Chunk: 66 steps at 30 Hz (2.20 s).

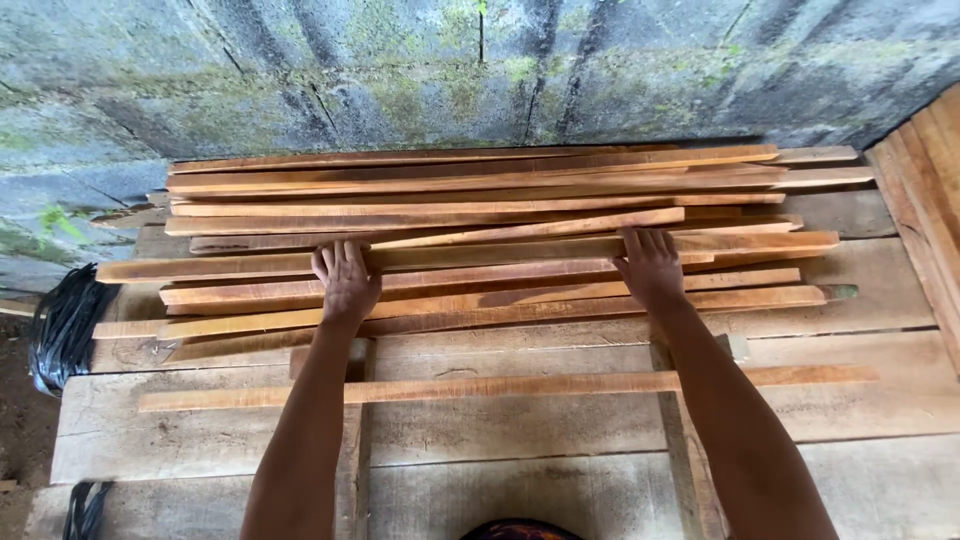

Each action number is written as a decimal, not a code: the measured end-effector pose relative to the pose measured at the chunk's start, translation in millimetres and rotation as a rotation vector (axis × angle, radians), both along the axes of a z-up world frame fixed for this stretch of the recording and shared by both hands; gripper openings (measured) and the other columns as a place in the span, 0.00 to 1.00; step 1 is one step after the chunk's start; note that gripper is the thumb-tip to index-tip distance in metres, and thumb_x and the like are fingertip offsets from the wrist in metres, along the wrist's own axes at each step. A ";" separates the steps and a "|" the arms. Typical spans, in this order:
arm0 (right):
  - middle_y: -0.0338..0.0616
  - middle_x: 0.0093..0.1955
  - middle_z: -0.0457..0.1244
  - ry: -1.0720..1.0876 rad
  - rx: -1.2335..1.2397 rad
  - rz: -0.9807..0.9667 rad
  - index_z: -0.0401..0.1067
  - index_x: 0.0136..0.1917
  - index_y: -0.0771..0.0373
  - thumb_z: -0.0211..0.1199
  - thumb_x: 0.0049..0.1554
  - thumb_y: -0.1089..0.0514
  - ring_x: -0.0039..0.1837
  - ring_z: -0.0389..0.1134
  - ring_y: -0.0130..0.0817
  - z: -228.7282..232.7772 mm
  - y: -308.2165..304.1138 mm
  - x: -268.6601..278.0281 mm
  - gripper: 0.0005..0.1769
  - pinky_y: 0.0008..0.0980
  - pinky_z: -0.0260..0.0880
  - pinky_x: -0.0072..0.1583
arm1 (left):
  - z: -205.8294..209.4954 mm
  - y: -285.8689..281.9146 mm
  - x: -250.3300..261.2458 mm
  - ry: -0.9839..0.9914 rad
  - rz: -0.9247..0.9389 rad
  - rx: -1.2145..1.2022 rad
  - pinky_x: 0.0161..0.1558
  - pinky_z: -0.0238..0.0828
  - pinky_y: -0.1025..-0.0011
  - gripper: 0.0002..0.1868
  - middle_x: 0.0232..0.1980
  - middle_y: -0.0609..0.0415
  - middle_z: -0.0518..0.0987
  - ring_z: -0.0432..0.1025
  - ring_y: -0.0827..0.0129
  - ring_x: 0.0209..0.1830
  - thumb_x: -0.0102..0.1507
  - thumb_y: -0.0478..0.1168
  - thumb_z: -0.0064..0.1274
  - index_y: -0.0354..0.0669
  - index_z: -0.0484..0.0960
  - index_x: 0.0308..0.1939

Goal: Inspecting and sorting long wooden planks on a workbench.

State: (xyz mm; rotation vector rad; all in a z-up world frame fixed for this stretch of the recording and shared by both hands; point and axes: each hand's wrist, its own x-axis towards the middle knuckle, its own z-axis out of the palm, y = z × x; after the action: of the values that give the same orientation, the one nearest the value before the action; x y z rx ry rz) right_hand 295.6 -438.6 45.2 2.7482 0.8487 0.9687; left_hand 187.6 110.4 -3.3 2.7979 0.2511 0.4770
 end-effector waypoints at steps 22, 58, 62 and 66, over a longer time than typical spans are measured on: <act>0.45 0.55 0.62 0.202 0.339 0.035 0.74 0.62 0.55 0.79 0.42 0.57 0.60 0.66 0.48 86.4 -34.3 -177.1 0.34 0.51 0.57 0.76 | 117.2 -68.0 -183.6 -0.309 -0.232 0.212 0.73 0.54 0.52 0.26 0.46 0.51 0.75 0.71 0.58 0.53 0.63 0.59 0.56 0.48 0.79 0.58; 0.44 0.61 0.66 0.644 0.209 0.145 0.69 0.65 0.51 0.59 0.59 0.36 0.70 0.66 0.44 -54.8 -67.4 -203.8 0.27 0.48 0.55 0.75 | -33.2 -62.4 -214.3 0.128 -0.244 0.097 0.69 0.60 0.60 0.27 0.52 0.61 0.78 0.72 0.66 0.59 0.63 0.69 0.44 0.62 0.74 0.58; 0.42 0.63 0.66 0.733 0.206 0.075 0.68 0.65 0.49 0.59 0.59 0.34 0.71 0.64 0.42 -44.1 -62.7 -205.5 0.27 0.49 0.52 0.76 | -13.1 -66.3 -214.5 0.246 -0.232 0.071 0.69 0.58 0.59 0.27 0.54 0.59 0.77 0.71 0.64 0.61 0.62 0.67 0.50 0.62 0.73 0.59; 0.47 0.65 0.66 0.818 0.195 0.035 0.67 0.68 0.51 0.64 0.58 0.40 0.73 0.63 0.45 -15.0 -54.4 -214.0 0.29 0.53 0.49 0.77 | 6.9 -73.6 -214.7 0.395 -0.214 0.016 0.71 0.54 0.58 0.33 0.56 0.55 0.78 0.70 0.61 0.65 0.64 0.74 0.41 0.59 0.72 0.61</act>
State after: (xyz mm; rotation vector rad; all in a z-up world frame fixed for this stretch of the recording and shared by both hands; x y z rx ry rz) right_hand 81.6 -493.0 30.2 3.3240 0.9112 -0.1429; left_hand -27.1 36.8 3.6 2.8681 0.0265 -0.1261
